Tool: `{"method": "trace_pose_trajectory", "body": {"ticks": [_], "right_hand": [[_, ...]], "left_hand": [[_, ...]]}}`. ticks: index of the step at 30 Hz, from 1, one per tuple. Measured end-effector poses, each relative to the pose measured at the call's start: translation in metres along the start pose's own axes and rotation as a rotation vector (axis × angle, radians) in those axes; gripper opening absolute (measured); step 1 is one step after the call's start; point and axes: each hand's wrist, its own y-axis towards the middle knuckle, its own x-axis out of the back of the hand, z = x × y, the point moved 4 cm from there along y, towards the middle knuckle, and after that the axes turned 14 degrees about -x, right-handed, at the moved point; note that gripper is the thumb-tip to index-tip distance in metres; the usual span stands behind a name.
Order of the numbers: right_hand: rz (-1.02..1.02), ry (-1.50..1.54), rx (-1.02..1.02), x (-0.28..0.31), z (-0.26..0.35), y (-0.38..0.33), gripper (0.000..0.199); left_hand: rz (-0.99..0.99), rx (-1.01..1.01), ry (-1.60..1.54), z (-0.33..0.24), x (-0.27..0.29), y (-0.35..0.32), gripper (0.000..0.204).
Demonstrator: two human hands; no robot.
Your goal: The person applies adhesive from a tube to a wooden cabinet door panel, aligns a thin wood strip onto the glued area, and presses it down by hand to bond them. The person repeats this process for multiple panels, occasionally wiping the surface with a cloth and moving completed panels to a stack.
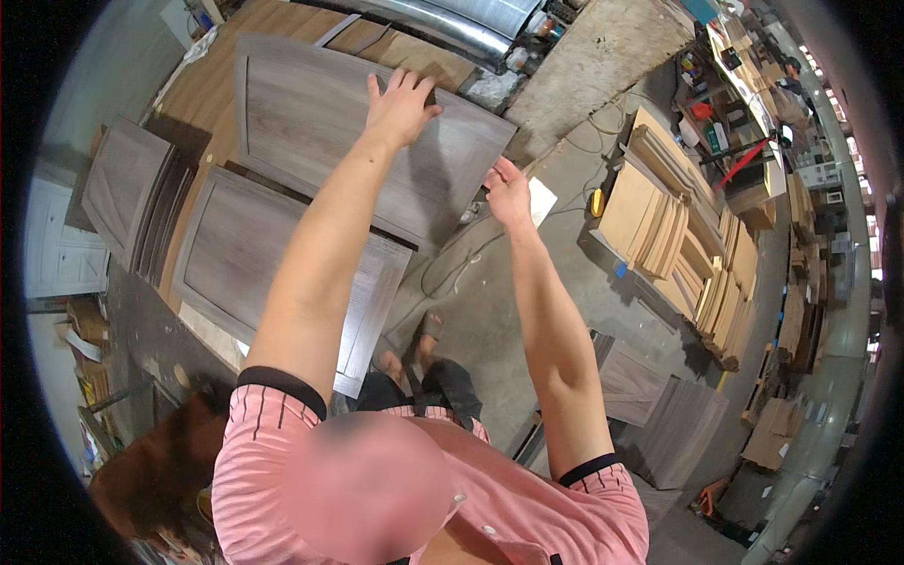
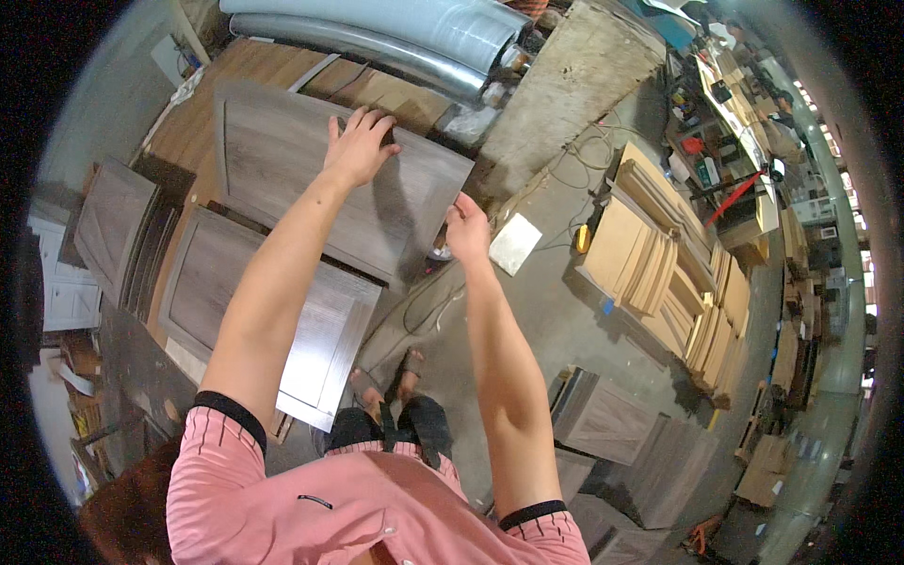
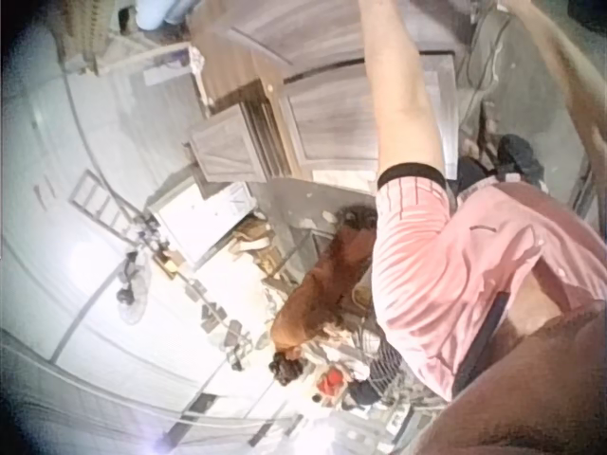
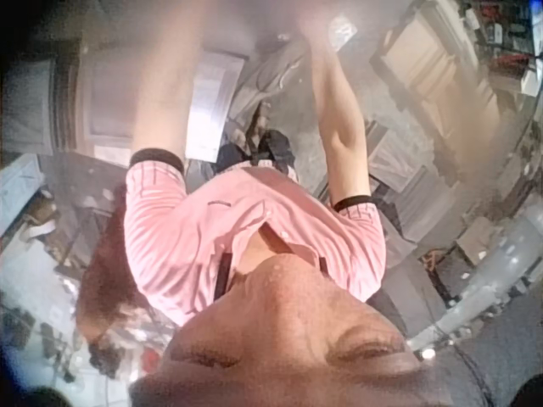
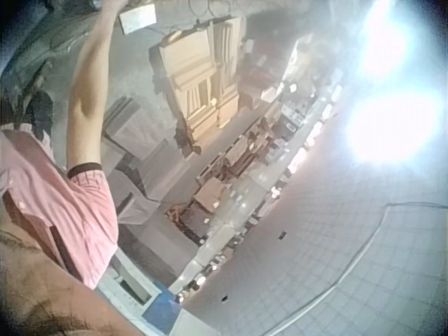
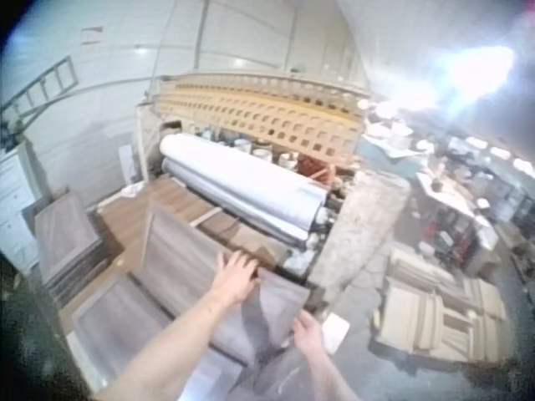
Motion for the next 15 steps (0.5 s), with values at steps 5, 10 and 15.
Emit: {"method": "trace_pose_trajectory", "body": {"ticks": [5, 10, 15], "right_hand": [[-0.093, -0.036, -0.019, 0.003, -0.004, 0.015, 0.032], [-0.053, 0.11, -0.026, -0.001, -0.011, 0.008, 0.033], [0.077, 0.501, -0.285, -0.005, -0.026, -0.072, 0.052]], "left_hand": [[0.028, 0.022, 0.012, 0.002, -0.003, 0.008, 0.053], [-0.094, 0.04, -0.038, 0.001, -0.002, 0.0, 0.048], [-0.364, 0.096, -0.259, 0.0, 0.04, -0.072, 0.031]]}}
